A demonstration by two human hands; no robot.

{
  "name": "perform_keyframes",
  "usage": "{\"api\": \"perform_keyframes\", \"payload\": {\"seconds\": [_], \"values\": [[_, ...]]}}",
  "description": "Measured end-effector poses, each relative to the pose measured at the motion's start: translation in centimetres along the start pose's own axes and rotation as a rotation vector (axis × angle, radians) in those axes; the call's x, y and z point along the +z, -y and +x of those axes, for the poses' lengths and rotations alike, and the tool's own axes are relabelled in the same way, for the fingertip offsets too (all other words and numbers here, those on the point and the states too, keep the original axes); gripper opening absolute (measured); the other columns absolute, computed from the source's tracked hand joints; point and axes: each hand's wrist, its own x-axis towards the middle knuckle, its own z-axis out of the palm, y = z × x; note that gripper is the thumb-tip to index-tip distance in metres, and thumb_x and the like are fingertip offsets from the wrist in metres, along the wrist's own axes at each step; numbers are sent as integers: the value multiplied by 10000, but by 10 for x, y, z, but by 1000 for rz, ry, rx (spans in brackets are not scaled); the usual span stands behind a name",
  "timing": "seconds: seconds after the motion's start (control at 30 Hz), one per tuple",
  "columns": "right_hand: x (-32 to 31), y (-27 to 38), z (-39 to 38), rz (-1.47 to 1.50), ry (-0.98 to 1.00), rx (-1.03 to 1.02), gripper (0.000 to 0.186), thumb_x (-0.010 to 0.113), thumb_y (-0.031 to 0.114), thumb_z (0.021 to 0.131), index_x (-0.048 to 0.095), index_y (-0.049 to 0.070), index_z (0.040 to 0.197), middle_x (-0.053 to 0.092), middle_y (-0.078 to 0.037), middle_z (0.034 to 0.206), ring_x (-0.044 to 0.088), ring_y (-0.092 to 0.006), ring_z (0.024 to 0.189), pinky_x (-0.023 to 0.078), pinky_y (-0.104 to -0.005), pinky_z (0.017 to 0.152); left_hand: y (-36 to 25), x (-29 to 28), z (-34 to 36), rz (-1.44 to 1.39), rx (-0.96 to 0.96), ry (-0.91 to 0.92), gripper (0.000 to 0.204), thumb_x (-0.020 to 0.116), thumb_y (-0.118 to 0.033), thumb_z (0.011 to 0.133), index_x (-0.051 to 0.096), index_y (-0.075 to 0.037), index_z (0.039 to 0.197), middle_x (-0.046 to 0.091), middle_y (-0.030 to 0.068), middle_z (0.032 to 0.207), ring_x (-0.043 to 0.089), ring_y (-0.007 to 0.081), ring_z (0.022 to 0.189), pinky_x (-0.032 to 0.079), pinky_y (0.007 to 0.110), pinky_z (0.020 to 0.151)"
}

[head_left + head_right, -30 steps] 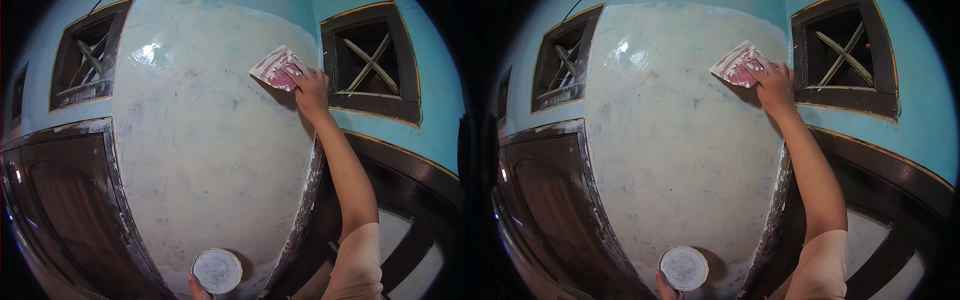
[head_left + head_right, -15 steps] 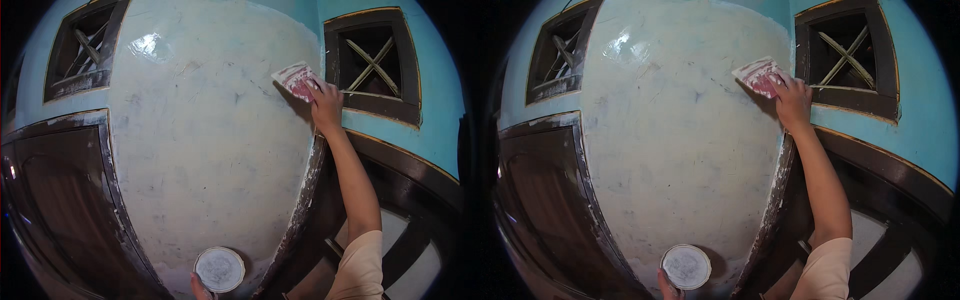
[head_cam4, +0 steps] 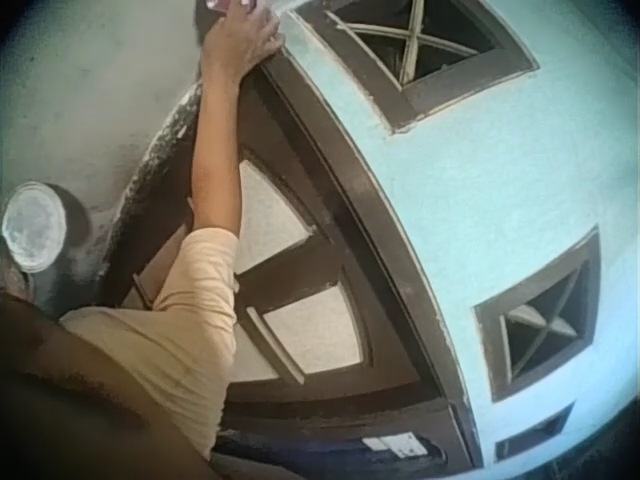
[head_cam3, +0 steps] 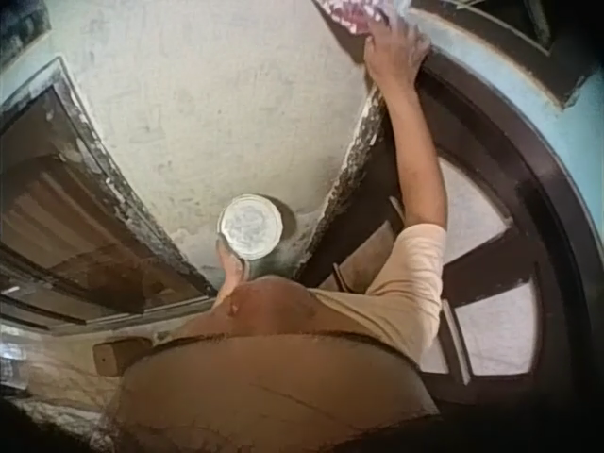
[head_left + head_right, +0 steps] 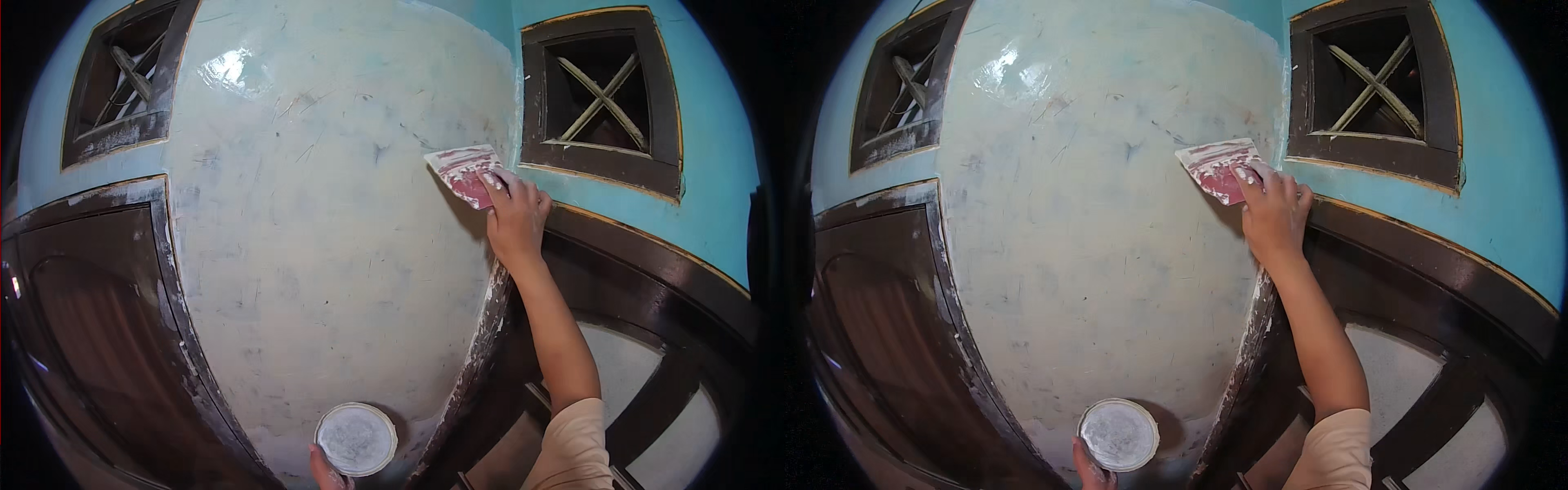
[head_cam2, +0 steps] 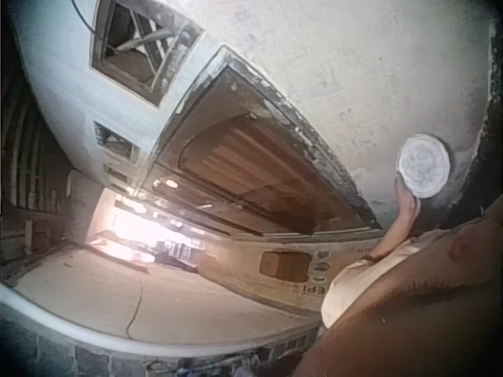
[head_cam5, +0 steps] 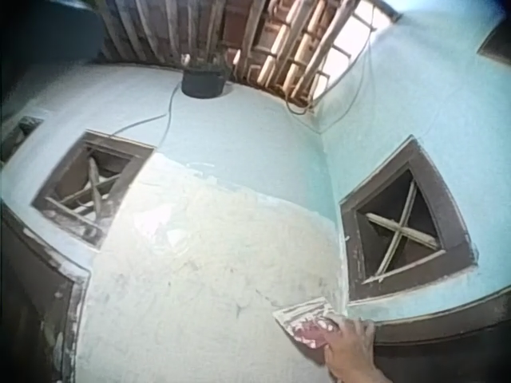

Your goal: The person applies putty to a wall using a putty knife, scooping the putty from a can and spreading it onto the wall surface.

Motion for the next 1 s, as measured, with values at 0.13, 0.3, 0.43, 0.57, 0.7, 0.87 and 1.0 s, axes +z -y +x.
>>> {"api": "perform_keyframes", "payload": {"seconds": [0.13, 0.3, 0.43, 0.57, 0.7, 0.87, 1.0], "values": [[-17, 13, -35, 478, -106, 276, 319, 568, 89, 880, 601, 68, 1197, 591, -95, 1166, 560, -233, 973, 407, -394, 880, 27, -45, 28, 186, 143, 93, 477, 385, -393, 1022, 426, -65, 1366, 529, 73, 1314, 492, 233, 1221, 384, 389, 1043], [-28, 79, -129, 1486, -191, 895, 344, 485, 141, 976, 478, -37, 1270, 604, -55, 1043, 539, -99, 848, 459, -277, 757, -18, -15, 6, 35, -32, 165, 749, 467, -559, 941, 219, -130, 1502, 358, 78, 1481, 375, 257, 1338, 317, 442, 1112], [-27, 99, -200, 1562, 44, 985, 359, 490, 156, 967, 462, -23, 1277, 595, -54, 1033, 549, -104, 855, 464, -258, 751, -40, 21, 2, -37, 32, 224, 668, 328, -559, 987, 431, -26, 1377, 510, 138, 1365, 505, 282, 1240, 395, 413, 1057], [-32, 114, -223, 1598, 197, 1004, 348, 487, 151, 960, 466, -2, 1272, 587, -51, 1058, 556, -109, 894, 475, -267, 764, -82, 67, -8, -68, 11, 352, 650, 318, -533, 1005, 422, -3, 1366, 506, 154, 1357, 507, 286, 1242, 389, 426, 1069], [-36, 126, -227, 1610, 175, 1055, 319, 505, 155, 963, 482, -5, 1238, 592, -66, 1092, 568, -124, 929, 485, -286, 814, -84, 85, -1, -73, 69, 336, 631, 318, -521, 1009, 429, -10, 1363, 534, 142, 1328, 535, 273, 1211, 410, 411, 1048], [-37, 122, -230, 1610, 178, 868, 255, 473, 130, 996, 528, -21, 1194, 636, -80, 1047, 608, -142, 864, 500, -295, 792, -75, 102, -12, -104, 55, 277, 619, 329, -518, 1009, 429, -25, 1369, 539, 125, 1325, 544, 262, 1197, 418, 400, 1037], [-42, 115, -233, 1675, 209, 842, 232, 496, 122, 989, 567, -28, 1151, 647, -85, 1030, 616, -145, 863, 504, -294, 779, -68, 111, -18, -92, 86, 258, 628, 332, -529, 1005, 423, -31, 1376, 532, 124, 1332, 538, 256, 1202, 421, 399, 1032]]}}
